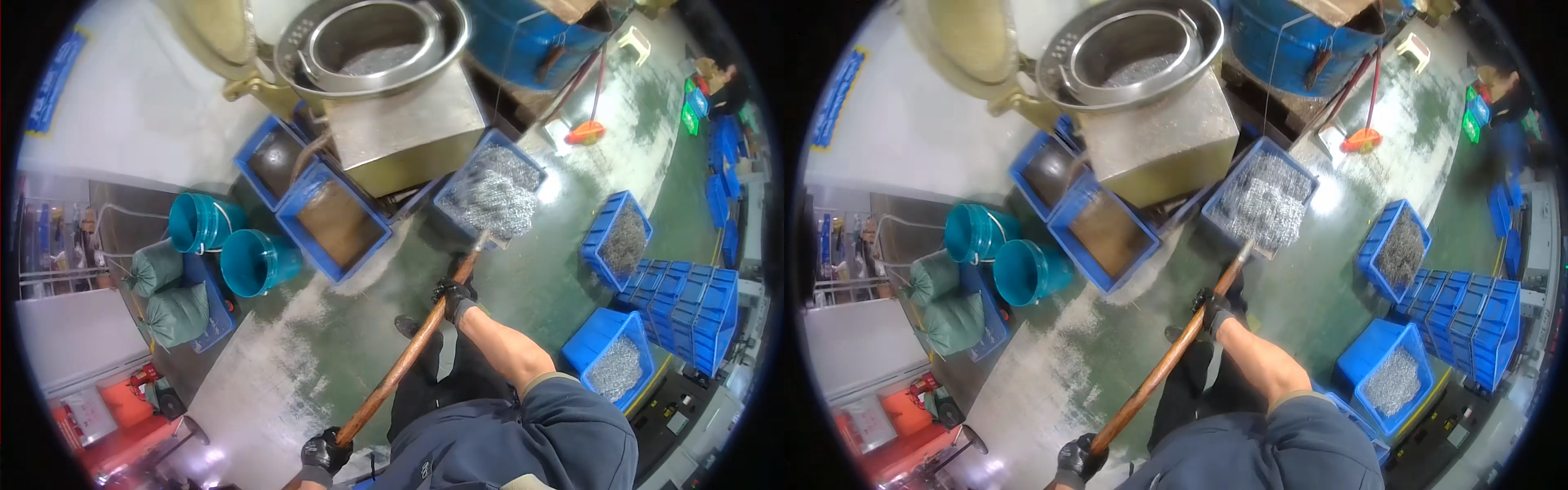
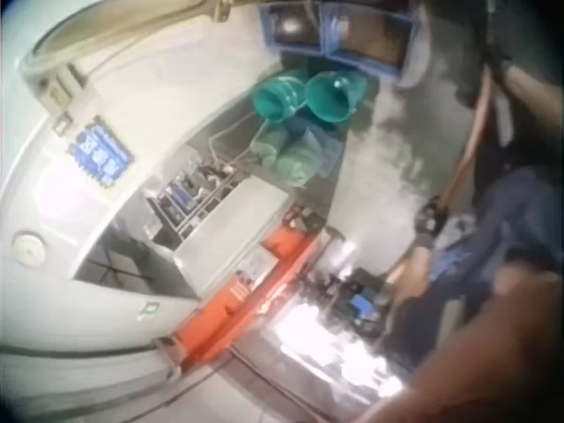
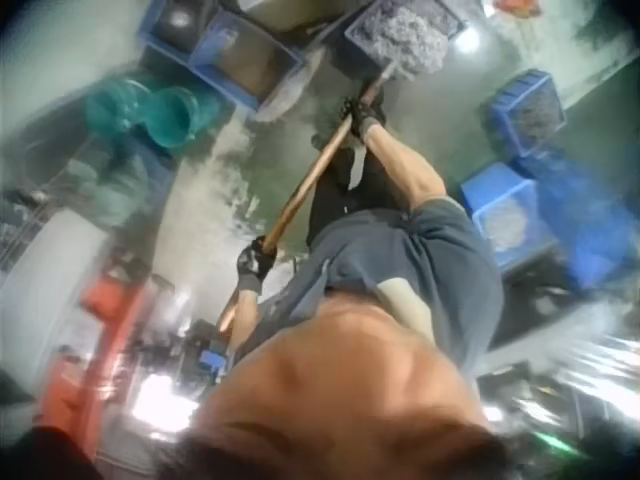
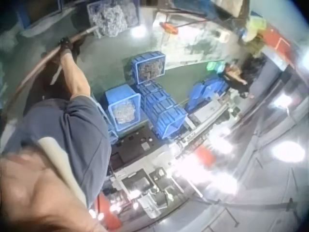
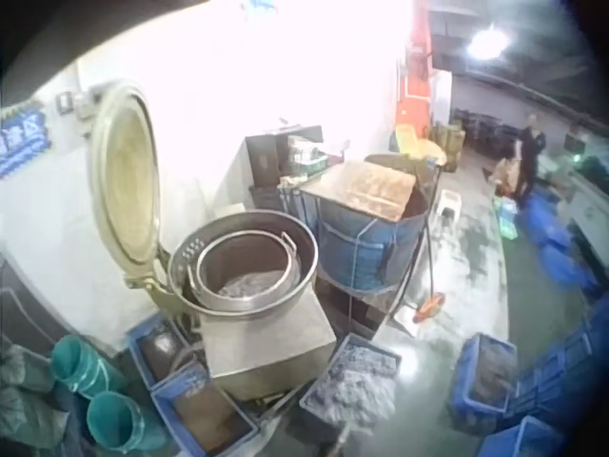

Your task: Scooping metal parts from storage bins and pouring them into the opening of an industrial processing machine.

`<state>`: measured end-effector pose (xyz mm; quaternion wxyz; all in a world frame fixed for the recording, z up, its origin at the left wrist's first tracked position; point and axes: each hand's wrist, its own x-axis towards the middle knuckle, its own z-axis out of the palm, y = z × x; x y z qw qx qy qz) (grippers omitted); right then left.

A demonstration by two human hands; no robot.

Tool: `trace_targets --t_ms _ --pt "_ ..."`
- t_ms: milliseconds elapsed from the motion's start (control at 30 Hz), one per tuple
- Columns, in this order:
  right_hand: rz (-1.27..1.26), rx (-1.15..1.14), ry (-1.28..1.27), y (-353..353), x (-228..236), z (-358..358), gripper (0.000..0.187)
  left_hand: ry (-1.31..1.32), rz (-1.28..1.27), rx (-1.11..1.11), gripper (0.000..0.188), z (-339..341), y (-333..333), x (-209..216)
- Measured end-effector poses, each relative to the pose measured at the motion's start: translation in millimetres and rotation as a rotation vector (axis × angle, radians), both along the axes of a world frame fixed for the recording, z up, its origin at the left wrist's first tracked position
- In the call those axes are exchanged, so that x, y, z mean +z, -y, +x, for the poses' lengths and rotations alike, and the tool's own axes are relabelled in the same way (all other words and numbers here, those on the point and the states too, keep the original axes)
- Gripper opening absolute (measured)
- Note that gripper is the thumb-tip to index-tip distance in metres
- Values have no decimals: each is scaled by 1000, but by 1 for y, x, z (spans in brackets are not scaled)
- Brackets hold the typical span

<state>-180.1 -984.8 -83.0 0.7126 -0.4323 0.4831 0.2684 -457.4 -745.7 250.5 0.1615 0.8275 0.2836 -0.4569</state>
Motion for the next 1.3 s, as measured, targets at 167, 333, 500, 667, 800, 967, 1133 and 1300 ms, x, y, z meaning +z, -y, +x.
trace_targets --t_ms 167,333,500,667,800,967,1133,1300 --pt "209 -70 137 -23 106 -4 15 174 -3 -67 30 -15 -30 86" --pt "311 -30 230 -23 164 -8 4 260 -56 -113 38 -24 -57 156" --pt "309 39 307 -32 228 1 5 321 -85 -55 41 -23 -81 201" --pt "280 155 241 -38 304 24 9 356 -17 -87 44 -1 -86 235" --pt "339 248 346 -40 301 56 17 400 -43 -99 45 11 -99 239" --pt "313 289 327 -69 333 99 16 410 -37 -20 44 27 -107 247" --pt "278 410 418 -100 321 155 22 429 55 21 41 41 -94 272" --pt "398 521 338 -154 382 188 15 441 -42 377 52 23 -82 272"
